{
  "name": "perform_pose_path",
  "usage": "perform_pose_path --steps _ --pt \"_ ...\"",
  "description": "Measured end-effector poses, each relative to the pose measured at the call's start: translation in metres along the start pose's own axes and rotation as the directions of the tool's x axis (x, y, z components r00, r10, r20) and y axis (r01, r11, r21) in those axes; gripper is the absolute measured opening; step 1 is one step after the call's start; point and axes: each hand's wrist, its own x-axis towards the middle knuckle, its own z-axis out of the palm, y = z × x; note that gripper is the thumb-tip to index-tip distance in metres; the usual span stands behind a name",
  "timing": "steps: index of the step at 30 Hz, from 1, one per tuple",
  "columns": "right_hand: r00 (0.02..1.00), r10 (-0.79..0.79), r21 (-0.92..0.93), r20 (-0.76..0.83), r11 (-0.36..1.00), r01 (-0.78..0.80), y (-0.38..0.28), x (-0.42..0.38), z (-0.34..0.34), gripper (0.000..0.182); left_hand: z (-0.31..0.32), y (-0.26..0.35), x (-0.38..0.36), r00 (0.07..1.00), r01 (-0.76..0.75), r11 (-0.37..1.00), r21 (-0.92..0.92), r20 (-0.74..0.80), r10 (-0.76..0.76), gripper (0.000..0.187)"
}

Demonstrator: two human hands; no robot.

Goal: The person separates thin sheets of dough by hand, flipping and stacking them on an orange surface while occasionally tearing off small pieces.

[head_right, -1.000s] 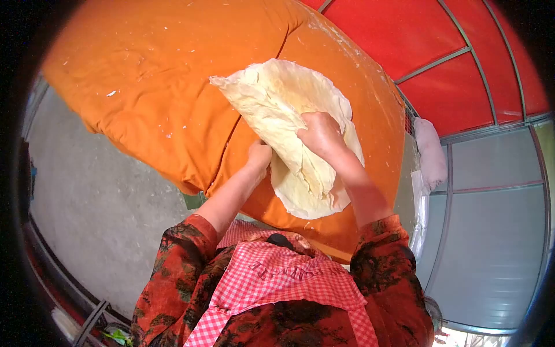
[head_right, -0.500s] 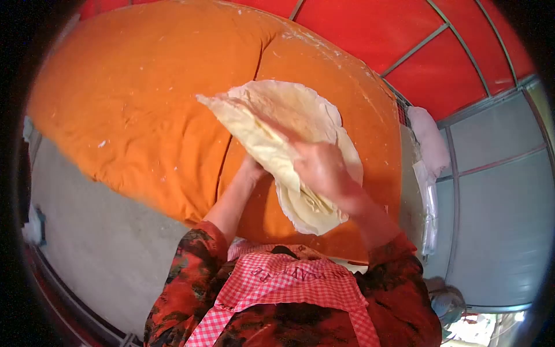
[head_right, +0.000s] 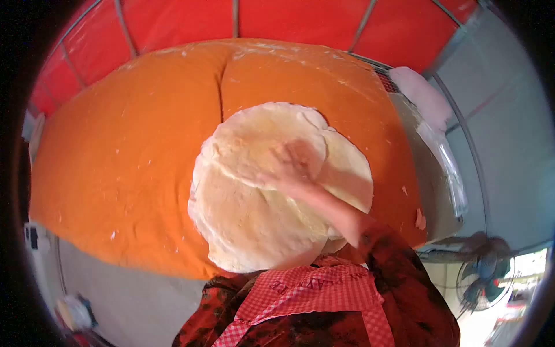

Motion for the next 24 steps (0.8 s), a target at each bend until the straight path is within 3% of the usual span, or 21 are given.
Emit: perform_pose_path --steps 2,3,8,12,16,18,20,22,23,24 --pt "0.970 0.053 0.037 0.239 0.997 -0.064 0.000 -0.002 0.034 0.072 -0.011 0.003 -0.013 1.000 -0.019 0.997 0.069 -0.022 0.020 0.049" --pt "0.961 0.082 0.055 0.264 0.993 -0.100 -0.003 -0.001 0.035 0.076 -0.016 0.006 -0.019 0.999 -0.037 0.994 0.107 -0.031 0.040 0.049" --pt "0.995 0.075 0.251 0.069 0.964 -0.090 -0.017 -0.001 -0.004 0.074 0.001 0.044 -0.043 0.973 -0.223 0.904 0.364 0.023 0.230 0.049" --pt "0.971 0.043 0.447 -0.237 0.892 0.070 -0.057 0.006 -0.065 0.067 0.085 0.082 -0.063 0.863 -0.496 0.646 0.581 0.245 0.442 0.049" --pt "0.851 0.127 0.793 -0.509 0.454 0.407 -0.074 0.026 -0.112 0.069 0.193 0.086 -0.101 0.618 -0.755 0.242 0.610 0.536 0.575 0.050" --pt "0.743 0.245 0.781 -0.623 0.149 0.607 -0.076 0.034 -0.122 0.065 0.243 0.075 -0.118 0.456 -0.829 -0.002 0.559 0.679 0.576 0.050" --pt "0.713 0.350 0.735 -0.608 -0.091 0.672 -0.054 0.015 -0.120 0.062 0.277 0.053 -0.126 0.299 -0.840 -0.254 0.479 0.800 0.520 0.050" --pt "0.871 0.372 0.829 -0.320 -0.335 0.447 -0.022 -0.008 -0.094 0.060 0.290 0.027 -0.120 0.189 -0.755 -0.518 0.403 0.889 0.417 0.050" --pt "0.937 0.336 0.842 -0.100 -0.473 0.260 -0.001 -0.023 -0.072 0.059 0.287 0.015 -0.108 0.214 -0.670 -0.625 0.400 0.911 0.353 0.051" --pt "0.956 0.249 0.815 0.158 -0.580 0.016 0.020 -0.043 -0.041 0.058 0.276 0.002 -0.091 0.308 -0.553 -0.722 0.416 0.907 0.286 0.051"
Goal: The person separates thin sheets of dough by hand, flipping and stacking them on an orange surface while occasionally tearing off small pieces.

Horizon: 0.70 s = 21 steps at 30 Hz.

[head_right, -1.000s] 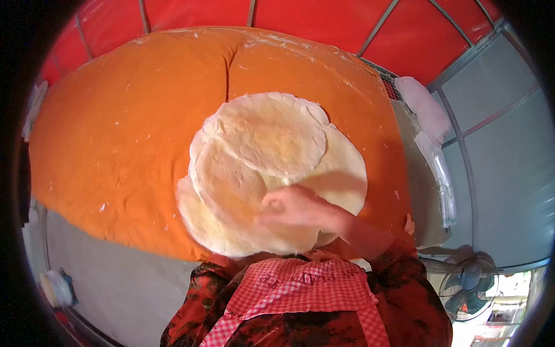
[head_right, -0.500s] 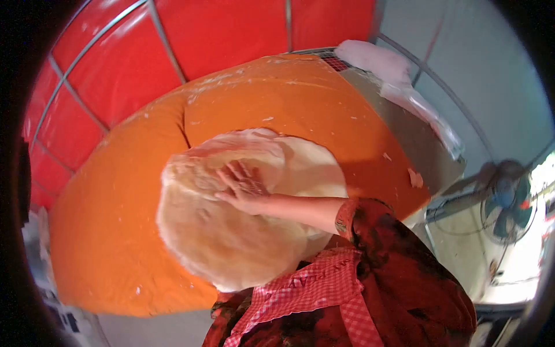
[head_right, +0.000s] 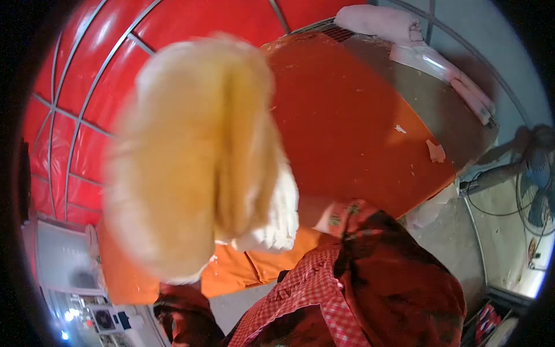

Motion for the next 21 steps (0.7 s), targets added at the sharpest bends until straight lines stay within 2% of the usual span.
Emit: perform_pose_path --steps 1,2,3,4,5,6,7,8,10,12,15,16,18,20,21 --pt "0.964 0.256 0.016 -0.064 0.967 -0.256 0.012 -0.014 -0.040 0.057 0.026 -0.007 -0.015 0.986 0.013 0.991 0.136 0.163 -0.035 0.051" --pt "0.880 0.460 0.022 -0.120 0.887 -0.461 0.026 -0.033 -0.078 0.056 0.049 -0.020 -0.036 0.934 0.019 0.969 0.246 0.341 -0.105 0.051" --pt "0.791 0.590 0.007 -0.165 0.802 -0.597 0.033 -0.057 -0.109 0.055 0.073 -0.042 -0.060 0.780 0.058 0.990 0.125 0.614 -0.123 0.054" --pt "0.782 0.601 -0.089 -0.163 0.780 -0.619 0.031 -0.082 -0.131 0.054 0.135 -0.119 -0.115 0.765 -0.166 0.979 0.115 0.642 0.054 0.058" --pt "0.788 0.595 -0.207 -0.161 0.760 -0.616 0.023 -0.108 -0.151 0.053 0.121 -0.086 -0.129 0.578 0.066 0.965 0.254 0.779 -0.245 0.065" --pt "0.843 0.529 -0.416 -0.097 0.748 -0.517 0.004 -0.134 -0.169 0.045 0.121 -0.079 -0.154 0.742 -0.059 0.956 0.288 0.653 -0.151 0.068" --pt "0.889 0.456 -0.611 -0.032 0.695 -0.379 -0.014 -0.160 -0.188 0.036 0.124 -0.074 -0.172 0.864 -0.167 0.923 0.347 0.502 -0.033 0.071" --pt "0.925 0.379 -0.760 0.033 0.610 -0.223 -0.033 -0.187 -0.206 0.028 0.128 -0.077 -0.178 0.849 -0.116 0.935 0.336 0.522 -0.082 0.075" --pt "0.800 0.553 -0.477 -0.232 0.653 -0.589 -0.058 -0.209 -0.216 0.017 0.124 -0.073 -0.178 0.840 -0.113 0.932 0.345 0.535 -0.097 0.077" --pt "0.720 0.544 -0.328 -0.432 0.649 -0.687 -0.095 -0.213 -0.213 0.013 0.124 -0.070 -0.173 0.847 -0.114 0.925 0.362 0.522 -0.100 0.079" --pt "0.856 0.155 -0.662 -0.493 0.572 -0.485 -0.109 -0.180 -0.206 0.013 0.120 -0.075 -0.176 0.860 -0.107 0.951 0.291 0.507 -0.058 0.079" --pt "0.910 0.112 -0.714 -0.399 0.584 -0.385 -0.108 -0.165 -0.199 0.014 0.113 -0.068 -0.179 0.868 -0.078 0.946 0.315 0.488 -0.091 0.074" --pt "0.982 0.027 -0.780 -0.185 0.604 -0.163 -0.098 -0.131 -0.179 0.017 0.083 -0.059 -0.193 0.884 0.080 0.899 0.431 0.386 -0.264 0.072" --pt "0.976 -0.147 -0.848 0.159 0.487 0.211 -0.064 -0.091 -0.172 0.022 0.055 -0.074 -0.224 0.868 0.191 0.792 0.580 0.277 -0.412 0.068" --pt "0.946 -0.173 -0.904 0.273 0.290 0.314 -0.059 -0.077 -0.151 0.023 0.041 -0.086 -0.246 0.833 0.309 0.755 0.579 0.218 -0.508 0.065"
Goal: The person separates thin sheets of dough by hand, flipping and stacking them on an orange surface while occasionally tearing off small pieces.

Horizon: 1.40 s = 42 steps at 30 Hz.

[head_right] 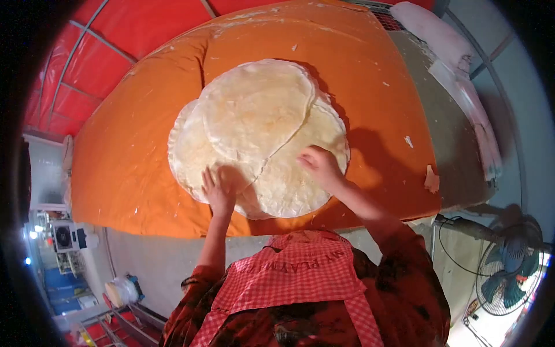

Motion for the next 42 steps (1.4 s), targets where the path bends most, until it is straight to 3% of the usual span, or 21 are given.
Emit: perform_pose_path --steps 1,3,4,7,9,11,13,16,17,19,22,25,28,29,31,34,37,39,40,41,42 --pt "0.993 -0.117 -0.193 0.024 0.974 0.119 -0.013 0.017 0.013 0.024 0.008 -0.028 -0.014 1.000 0.028 0.989 -0.143 0.008 -0.027 0.064" --pt "0.947 -0.261 -0.273 0.189 0.912 0.306 -0.017 0.052 0.046 0.039 -0.007 -0.048 -0.034 0.997 -0.078 0.996 -0.043 -0.023 0.077 0.049" --pt "0.937 -0.264 -0.365 0.230 0.869 0.335 -0.017 0.060 0.066 0.045 -0.009 -0.056 -0.037 0.981 -0.158 0.987 0.020 -0.107 0.159 0.045" --pt "0.905 -0.144 -0.585 0.400 0.720 0.373 0.005 0.076 0.111 0.068 -0.016 -0.053 -0.037 0.979 -0.134 0.958 -0.252 -0.182 0.088 0.033" --pt "0.901 -0.127 -0.648 0.414 0.654 0.390 0.016 0.080 0.120 0.064 -0.018 -0.049 -0.033 0.998 -0.046 0.824 -0.565 -0.052 0.020 0.027" --pt "0.890 -0.120 -0.701 0.440 0.573 0.424 0.027 0.076 0.121 0.060 -0.008 -0.047 -0.039 0.995 0.094 0.537 -0.839 0.099 -0.020 0.018" --pt "0.872 -0.166 -0.735 0.460 0.479 0.479 0.037 0.090 0.120 0.056 -0.009 -0.049 -0.048 0.974 0.223 0.443 -0.868 0.212 -0.076 0.017" --pt "0.872 0.278 -0.608 0.402 0.794 0.027 0.015 0.138 0.107 0.045 -0.004 -0.065 -0.046 0.962 0.273 0.192 -0.943 0.263 -0.077 0.017" --pt "0.971 0.200 -0.558 0.131 0.824 -0.094 -0.017 0.159 0.102 0.038 -0.010 -0.068 -0.041 0.945 0.322 0.052 -0.945 0.318 -0.068 0.017" --pt "0.992 0.097 -0.535 -0.086 0.835 -0.128 -0.081 0.199 0.082 0.032 -0.034 -0.071 -0.029 0.905 0.423 -0.101 -0.901 0.426 -0.011 0.018" --pt "0.991 -0.016 -0.681 0.133 0.725 0.103 -0.141 0.259 0.031 0.033 -0.045 -0.073 -0.003 0.856 0.499 -0.326 -0.803 0.514 0.044 0.024" --pt "0.934 -0.302 -0.790 0.191 0.517 0.329 -0.194 0.215 0.059 0.026 -0.048 -0.066 0.015 0.816 0.553 -0.566 -0.611 0.536 0.219 0.034" --pt "0.928 -0.292 -0.758 0.233 0.544 0.361 -0.150 0.148 0.112 0.028 -0.044 -0.049 0.021 0.794 0.581 -0.692 -0.429 0.485 0.367 0.046" --pt "0.914 -0.297 -0.728 0.276 0.556 0.400 -0.133 0.124 0.134 0.029 -0.037 -0.046 0.023 0.779 0.606 -0.685 -0.405 0.479 0.405 0.050" --pt "0.933 0.077 -0.721 0.352 0.657 0.218 -0.110 0.089 0.169 0.031 -0.017 -0.042 0.027 0.782 0.613 -0.683 -0.399 0.431 0.450 0.048" --pt "0.932 -0.030 -0.606 0.361 0.752 0.259 -0.063 0.054 0.189 0.023 -0.002 -0.043 0.028 0.767 0.636 -0.634 -0.440 0.455 0.453 0.044" --pt "0.958 0.015 -0.238 0.287 0.970 0.057 -0.042 0.049 0.181 0.021 -0.008 -0.042 0.027 0.767 0.628 -0.632 -0.454 0.500 0.402 0.039" --pt "0.761 0.545 -0.576 0.353 0.767 -0.283 -0.035 0.087 0.156 0.022 -0.009 -0.035 0.029 0.753 0.631 -0.613 -0.475 0.563 0.340 0.032" --pt "0.922 0.212 -0.232 0.324 0.963 -0.140 0.008 0.108 0.138 0.021 -0.005 -0.033 0.032 0.737 0.642 -0.583 -0.498 0.611 0.289 0.028" --pt "0.905 0.370 -0.554 0.212 0.808 -0.201 -0.064 0.142 0.117 0.022 0.001 -0.032 0.032 0.716 0.656 -0.549 -0.518 0.658 0.234 0.024" --pt "0.946 0.255 -0.513 0.200 0.850 -0.121 -0.062 0.177 0.091 0.021 0.009 -0.032 0.034 0.720 0.652 -0.547 -0.525 0.655 0.229 0.020"
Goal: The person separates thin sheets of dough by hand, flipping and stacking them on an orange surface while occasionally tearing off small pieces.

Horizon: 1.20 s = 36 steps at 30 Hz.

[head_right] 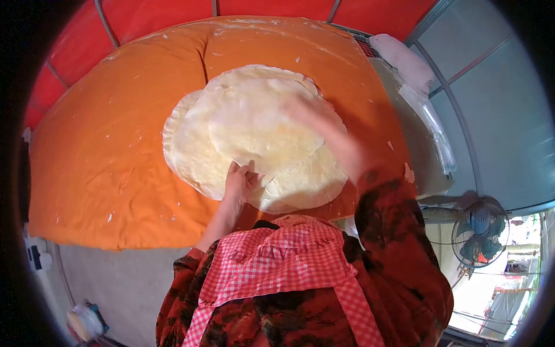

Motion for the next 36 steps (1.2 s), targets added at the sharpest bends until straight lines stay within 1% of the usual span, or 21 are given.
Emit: perform_pose_path --steps 1,3,4,5,6,7,9,11,12,13,14,15,16,19,23,26,29,32,33,35,36 --pt "0.992 -0.097 0.016 -0.075 0.995 0.098 0.010 0.028 -0.031 0.021 -0.006 -0.003 0.009 1.000 -0.012 1.000 0.003 -0.002 0.012 0.016" --pt "0.979 -0.106 0.055 -0.176 0.992 0.117 -0.113 -0.012 -0.092 0.022 -0.014 -0.007 0.020 1.000 -0.018 1.000 -0.002 -0.010 0.018 0.011" --pt "0.953 -0.228 -0.151 -0.199 0.968 0.200 -0.122 -0.018 -0.093 0.024 -0.018 -0.009 0.022 1.000 -0.007 1.000 -0.010 -0.015 0.006 0.009" --pt "0.916 -0.351 -0.354 -0.197 0.896 0.267 -0.129 -0.022 -0.094 0.026 -0.020 -0.008 0.023 1.000 0.003 1.000 -0.019 -0.018 -0.003 0.008" --pt "0.868 -0.467 -0.542 -0.168 0.779 0.314 -0.134 -0.027 -0.092 0.028 -0.015 -0.005 0.019 0.999 -0.006 1.000 -0.027 -0.042 0.005 0.007" --pt "0.791 -0.541 -0.491 -0.286 0.791 0.364 -0.120 -0.038 -0.064 0.024 -0.006 -0.001 0.011 0.998 -0.013 0.999 -0.036 -0.066 0.010 0.007" --pt "0.766 -0.540 -0.479 -0.349 0.805 0.350 -0.073 -0.044 -0.002 0.022 -0.001 0.003 0.005 0.997 -0.023 0.999 -0.044 -0.077 0.020 0.006" --pt "0.848 -0.482 -0.519 -0.219 0.794 0.317 -0.021 -0.055 0.052 0.020 -0.003 -0.002 0.005 0.999 -0.010 1.000 -0.028 -0.042 0.009 0.006" --pt "0.944 -0.315 -0.530 -0.095 0.819 0.220 0.003 -0.064 0.079 0.026 -0.001 -0.009 0.004 0.999 0.001 1.000 -0.008 -0.039 -0.001 0.007" --pt "0.990 -0.139 -0.546 0.023 0.828 0.129 0.014 -0.072 0.097 0.033 -0.001 -0.010 0.004 0.999 0.001 1.000 0.019 -0.038 0.000 0.007" --pt "0.982 -0.184 -0.515 -0.031 0.845 0.142 0.012 -0.081 0.102 0.033 -0.001 -0.002 0.007 0.999 -0.017 0.999 0.049 -0.038 0.018 0.008" --pt "0.968 -0.239 -0.481 -0.081 0.860 0.172 0.008 -0.089 0.105 0.032 0.013 0.004 -0.004 0.997 -0.025 1.000 0.016 -0.075 0.026 0.009" --pt "0.946 -0.298 -0.447 -0.128 0.869 0.213 0.000 -0.088 0.105 0.032 0.004 -0.001 0.003 0.996 -0.032 0.999 -0.003 -0.078 0.032 0.009" --pt "0.959 -0.265 -0.484 -0.101 0.855 0.186 -0.024 -0.083 0.095 0.023 -0.009 -0.008 0.012 0.999 -0.018 1.000 0.009 -0.048 0.019 0.005" --pt "0.967 -0.254 -0.488 -0.034 0.848 0.206 -0.033 -0.091 0.117 0.032 0.007 -0.002 0.003 0.989 0.002 1.000 0.017 -0.145 0.000 0.005" --pt "0.981 -0.189 -0.413 0.042 0.891 0.189 -0.054 -0.093 0.118 0.036 0.003 -0.003 0.000 0.999 -0.028 0.996 0.082 -0.025 0.030 0.007" --pt "0.975 -0.215 -0.298 -0.053 0.935 0.190 -0.035 -0.080 0.148 0.039 0.003 -0.003 -0.001 0.997 -0.079 0.994 0.078 -0.018 0.081 0.011" --pt "0.946 -0.291 -0.263 -0.142 0.933 0.248 -0.036 -0.096 0.145 0.039 -0.012 -0.002 0.001 0.992 -0.067 0.998 -0.004 0.107 0.067 0.017" --pt "0.908 -0.363 -0.371 -0.208 0.889 0.270 -0.035 -0.102 0.146 0.034 -0.007 0.000 -0.007 0.995 -0.088 0.995 0.044 0.051 0.086 0.018" --pt "0.931 -0.336 -0.424 -0.142 0.871 0.250 -0.009 -0.092 0.141 0.033 0.011 0.009 -0.027 0.992 -0.111 0.982 0.152 -0.048 0.119 0.023" --pt "0.940 -0.321 -0.451 -0.114 0.860 0.239 0.000 -0.079 0.137 0.033 0.005 0.009 -0.029 0.890 -0.372 0.828 0.420 -0.093 0.446 0.022"
